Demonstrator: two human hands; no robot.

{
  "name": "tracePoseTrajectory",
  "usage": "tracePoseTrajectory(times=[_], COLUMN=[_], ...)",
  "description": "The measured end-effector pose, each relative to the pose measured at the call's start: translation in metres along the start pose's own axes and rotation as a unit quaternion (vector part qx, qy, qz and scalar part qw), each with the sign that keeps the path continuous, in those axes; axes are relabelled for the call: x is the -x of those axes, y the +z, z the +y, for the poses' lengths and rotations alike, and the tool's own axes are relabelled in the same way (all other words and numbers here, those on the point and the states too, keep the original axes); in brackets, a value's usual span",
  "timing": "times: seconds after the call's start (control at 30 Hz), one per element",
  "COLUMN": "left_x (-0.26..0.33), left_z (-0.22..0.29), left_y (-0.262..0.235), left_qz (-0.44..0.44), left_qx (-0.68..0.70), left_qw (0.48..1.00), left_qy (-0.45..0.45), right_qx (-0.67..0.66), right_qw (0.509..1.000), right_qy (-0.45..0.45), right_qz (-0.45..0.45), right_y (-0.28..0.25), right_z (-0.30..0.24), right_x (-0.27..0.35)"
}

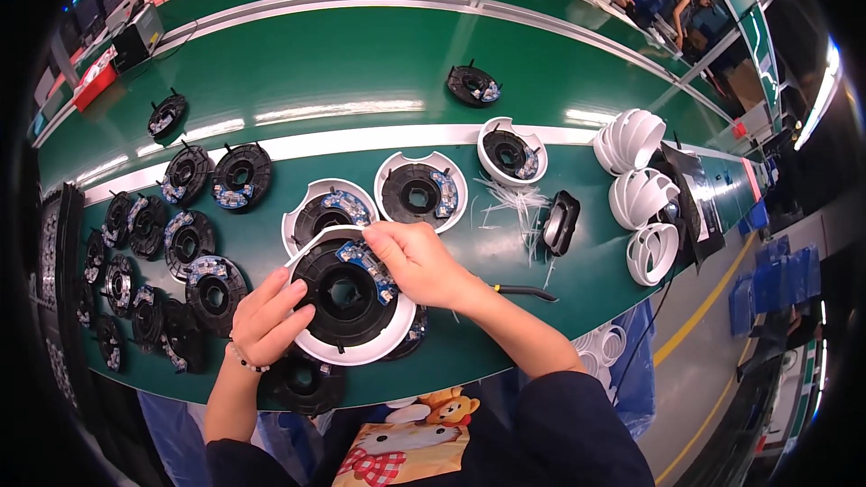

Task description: Assembling the internal components, circuit boards, and housings for dome security cameras.

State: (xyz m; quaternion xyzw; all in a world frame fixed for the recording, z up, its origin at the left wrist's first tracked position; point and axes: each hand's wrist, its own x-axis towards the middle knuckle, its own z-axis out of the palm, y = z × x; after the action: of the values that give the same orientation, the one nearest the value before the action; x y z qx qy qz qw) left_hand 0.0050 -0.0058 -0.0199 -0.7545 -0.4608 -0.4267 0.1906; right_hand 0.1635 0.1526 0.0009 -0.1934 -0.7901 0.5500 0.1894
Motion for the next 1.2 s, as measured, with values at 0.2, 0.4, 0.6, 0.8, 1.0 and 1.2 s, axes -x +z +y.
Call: tracePoseTrajectory(times=[0.2,0.4,0.6,0.8,1.0,1.2], left_x=[0.005,0.004,0.012,0.006,0.012,0.014], left_z=[0.0,0.011,0.017,0.015,0.012,0.011], left_y=[0.001,0.005,0.013,0.007,0.01,0.008], left_qz=[0.007,0.017,0.053,0.098,0.12,0.068], left_qx=[-0.014,0.33,0.521,0.488,0.435,0.32], left_qw=[0.999,0.879,0.738,0.683,0.717,0.799], left_qy=[-0.038,-0.343,-0.426,-0.535,-0.531,-0.504], right_qx=[-0.045,-0.044,0.029,0.045,0.051,0.107], right_qw=[0.993,0.994,0.995,0.996,0.998,0.994], right_qy=[0.104,0.03,-0.057,-0.058,-0.023,-0.021], right_qz=[0.043,0.096,0.08,0.043,0.026,0.019], right_y=[-0.031,-0.031,0.009,0.024,0.026,0.026], right_z=[0.018,0.019,-0.008,-0.008,-0.005,-0.014], right_x=[0.02,0.029,0.005,-0.006,-0.009,-0.01])
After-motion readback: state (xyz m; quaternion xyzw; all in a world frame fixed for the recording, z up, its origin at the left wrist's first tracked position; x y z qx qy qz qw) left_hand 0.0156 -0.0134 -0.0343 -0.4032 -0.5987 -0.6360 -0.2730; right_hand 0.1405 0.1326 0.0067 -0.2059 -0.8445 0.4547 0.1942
